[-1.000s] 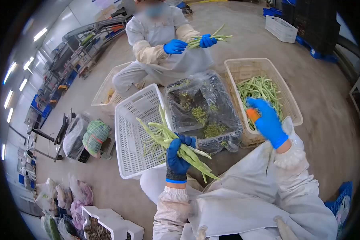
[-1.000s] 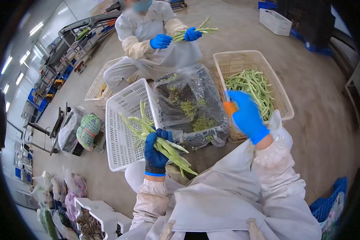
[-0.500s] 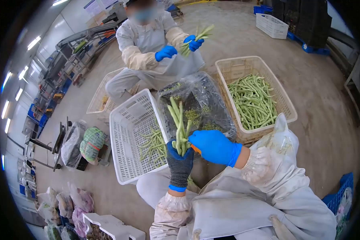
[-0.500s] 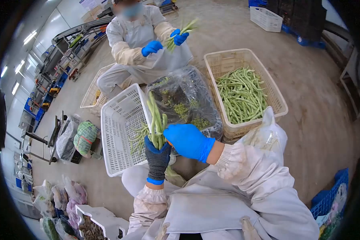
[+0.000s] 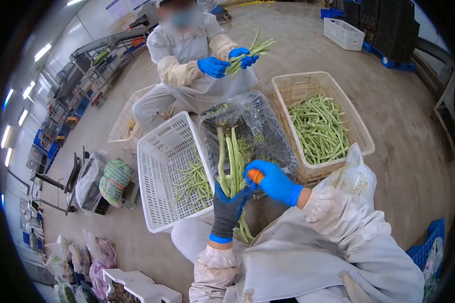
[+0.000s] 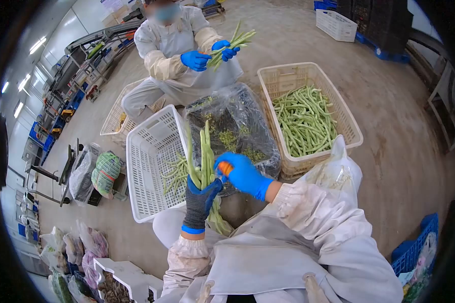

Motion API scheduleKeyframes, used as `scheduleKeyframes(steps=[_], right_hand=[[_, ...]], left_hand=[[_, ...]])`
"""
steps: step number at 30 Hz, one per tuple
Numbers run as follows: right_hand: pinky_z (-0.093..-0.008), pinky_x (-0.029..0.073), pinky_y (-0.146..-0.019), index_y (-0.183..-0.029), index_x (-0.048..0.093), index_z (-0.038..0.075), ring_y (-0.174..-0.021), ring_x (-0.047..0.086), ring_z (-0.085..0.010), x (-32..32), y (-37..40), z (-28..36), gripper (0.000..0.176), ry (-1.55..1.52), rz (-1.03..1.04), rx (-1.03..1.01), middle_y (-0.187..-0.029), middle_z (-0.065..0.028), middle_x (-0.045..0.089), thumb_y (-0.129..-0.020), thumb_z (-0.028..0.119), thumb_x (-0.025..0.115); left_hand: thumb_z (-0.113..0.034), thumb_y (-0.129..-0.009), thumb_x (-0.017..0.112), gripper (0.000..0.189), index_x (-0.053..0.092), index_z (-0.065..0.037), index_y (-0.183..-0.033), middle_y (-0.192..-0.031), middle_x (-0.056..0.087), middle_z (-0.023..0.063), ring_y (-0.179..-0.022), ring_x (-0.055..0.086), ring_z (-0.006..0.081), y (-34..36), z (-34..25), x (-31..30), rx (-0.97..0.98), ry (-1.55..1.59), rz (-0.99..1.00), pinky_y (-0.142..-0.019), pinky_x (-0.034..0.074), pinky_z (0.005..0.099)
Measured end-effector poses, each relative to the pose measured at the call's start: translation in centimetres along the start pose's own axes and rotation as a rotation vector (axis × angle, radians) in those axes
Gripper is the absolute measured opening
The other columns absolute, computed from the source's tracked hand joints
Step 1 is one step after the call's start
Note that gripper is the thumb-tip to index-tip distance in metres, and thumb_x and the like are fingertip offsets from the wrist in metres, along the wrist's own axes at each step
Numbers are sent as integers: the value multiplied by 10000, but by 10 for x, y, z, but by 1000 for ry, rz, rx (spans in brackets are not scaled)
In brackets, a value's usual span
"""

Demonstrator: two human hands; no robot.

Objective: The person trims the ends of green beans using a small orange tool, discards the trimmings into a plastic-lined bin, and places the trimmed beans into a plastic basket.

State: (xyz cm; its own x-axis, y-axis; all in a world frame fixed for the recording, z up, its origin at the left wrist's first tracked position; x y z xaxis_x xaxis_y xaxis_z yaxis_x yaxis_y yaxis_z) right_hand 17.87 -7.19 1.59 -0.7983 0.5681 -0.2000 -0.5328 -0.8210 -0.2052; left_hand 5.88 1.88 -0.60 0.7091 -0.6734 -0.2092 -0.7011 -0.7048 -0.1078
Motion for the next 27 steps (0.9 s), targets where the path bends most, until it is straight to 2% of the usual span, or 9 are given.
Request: scheduleKeyframes(steps=[2,5,7,9,12,15,19,22,27], right_hand=[[-293,493,-654,-962,598,30,-715,598,-184,-27,-11,-22,144,-183,-74,53,-839,-124,619,-917,109,486],[-338,494,-770,-1101,578,53,-879,609,-268,-74,-26,-29,223,377,-194,103,-1016,-154,601,-890,70,510],[-407,454,-884,-1239,510,79,-1073,517,-403,-73,-21,27,391,720,-231,-377,-1240,-220,493,-850,47,533],[-414,402,-969,-1336,416,105,-1199,418,-394,-74,-31,52,511,621,-163,-316,-1383,-221,335,-844,35,537],[-413,450,-880,-1287,471,112,-1069,518,-366,-69,-40,92,454,506,-68,-546,-1217,-182,495,-844,19,515],[-402,472,-788,-1182,547,96,-921,569,-344,-59,-51,81,378,561,192,-475,-1020,-152,567,-815,8,526],[-369,479,-756,-1125,570,73,-839,572,-311,-57,-47,80,271,594,204,-538,-926,-118,573,-867,12,516],[-363,482,-697,-1057,597,71,-771,580,-300,-54,-40,76,253,696,139,-543,-872,-140,582,-826,26,506],[-336,492,-671,-1056,595,49,-685,568,-234,-140,-54,32,225,-183,-420,-201,-805,-125,604,-866,29,477]], left_hand=[[-103,-745,722,364,513,11,-1021,-846,629,76,-711,603,128,2,4,3,-92,201,71,-627,502,275],[-66,-753,691,278,553,7,-982,-799,627,79,-710,612,150,6,-7,7,-113,321,210,-623,508,282],[-64,-752,686,264,560,9,-971,-785,625,80,-707,613,155,5,-15,6,-150,318,277,-624,509,283],[-63,-751,681,250,567,12,-960,-771,623,81,-704,614,160,10,-16,8,-194,322,347,-625,510,283],[-51,-707,675,296,551,6,-970,-777,608,94,-684,612,196,11,-24,12,-220,367,461,-632,514,323],[-78,-678,654,349,513,-3,-987,-776,549,77,-674,573,191,15,-21,8,-235,412,453,-613,493,317],[-90,-693,660,319,507,-18,-963,-767,537,87,-624,526,210,17,-14,7,-225,610,474,-598,458,360],[-75,-711,631,262,538,2,-943,-738,576,94,-666,573,206,21,-16,7,-265,616,478,-625,485,337],[-77,-708,642,264,538,-1,-939,-726,562,91,-662,565,222,29,-12,10,-258,606,545,-642,483,355]])
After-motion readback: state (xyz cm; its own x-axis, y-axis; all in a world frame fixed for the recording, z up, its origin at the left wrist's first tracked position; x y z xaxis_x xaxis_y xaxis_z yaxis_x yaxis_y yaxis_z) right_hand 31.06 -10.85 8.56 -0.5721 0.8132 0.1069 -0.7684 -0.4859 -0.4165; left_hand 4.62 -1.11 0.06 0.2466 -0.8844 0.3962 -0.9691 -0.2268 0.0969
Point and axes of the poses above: each hand's wrist, its own y-axis away from the middle knuckle, its own x-axis out of the palm, z = x × y, the point moved 9 cm from there along -y, towards the middle knuckle
